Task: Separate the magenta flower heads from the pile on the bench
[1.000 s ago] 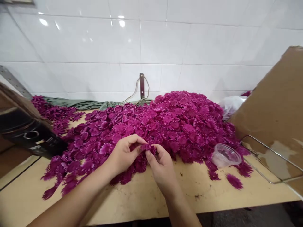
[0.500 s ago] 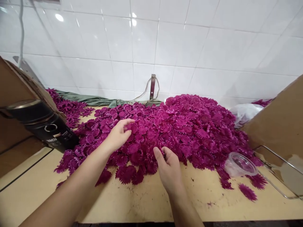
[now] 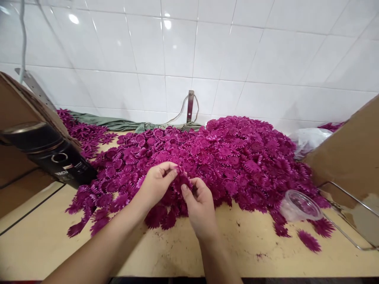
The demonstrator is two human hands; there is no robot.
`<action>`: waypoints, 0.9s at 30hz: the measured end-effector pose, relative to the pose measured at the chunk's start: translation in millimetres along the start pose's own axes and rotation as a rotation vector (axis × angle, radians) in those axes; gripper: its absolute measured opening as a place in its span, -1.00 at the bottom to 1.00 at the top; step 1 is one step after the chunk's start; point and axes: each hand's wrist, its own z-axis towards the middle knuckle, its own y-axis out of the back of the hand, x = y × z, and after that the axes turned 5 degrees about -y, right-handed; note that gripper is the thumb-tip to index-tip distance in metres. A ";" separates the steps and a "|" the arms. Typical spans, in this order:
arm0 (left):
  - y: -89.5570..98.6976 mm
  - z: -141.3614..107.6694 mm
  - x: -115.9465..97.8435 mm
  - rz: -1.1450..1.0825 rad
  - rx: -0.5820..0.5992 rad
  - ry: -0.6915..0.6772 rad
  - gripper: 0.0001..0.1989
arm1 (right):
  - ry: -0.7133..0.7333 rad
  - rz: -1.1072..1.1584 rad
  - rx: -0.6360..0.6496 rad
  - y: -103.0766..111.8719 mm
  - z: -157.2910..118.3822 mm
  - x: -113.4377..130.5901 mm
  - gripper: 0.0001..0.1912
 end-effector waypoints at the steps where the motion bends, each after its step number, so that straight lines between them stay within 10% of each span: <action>1: 3.3 6.5 -0.6 -0.047 -0.069 0.036 -0.86 | 0.005 -0.014 0.007 -1.0 -4.2 -1.3 -0.63; 4: 14.7 26.3 -3.3 -0.073 -0.242 0.084 -0.86 | 0.007 -0.061 0.032 -1.8 -12.7 -7.2 -0.67; 11: 18.6 33.9 -10.3 0.531 -0.201 -0.279 -0.67 | -0.012 -0.068 -0.125 14.0 7.8 -8.3 -0.53; 18: -7.3 -19.3 -8.7 0.451 0.320 -0.282 -0.88 | -0.004 -0.039 -0.155 14.6 15.8 -6.0 -0.48; 27: 0.4 21.0 5.3 -0.045 -0.208 -0.055 -0.85 | 0.019 -0.074 0.005 11.1 -5.9 -8.7 -0.67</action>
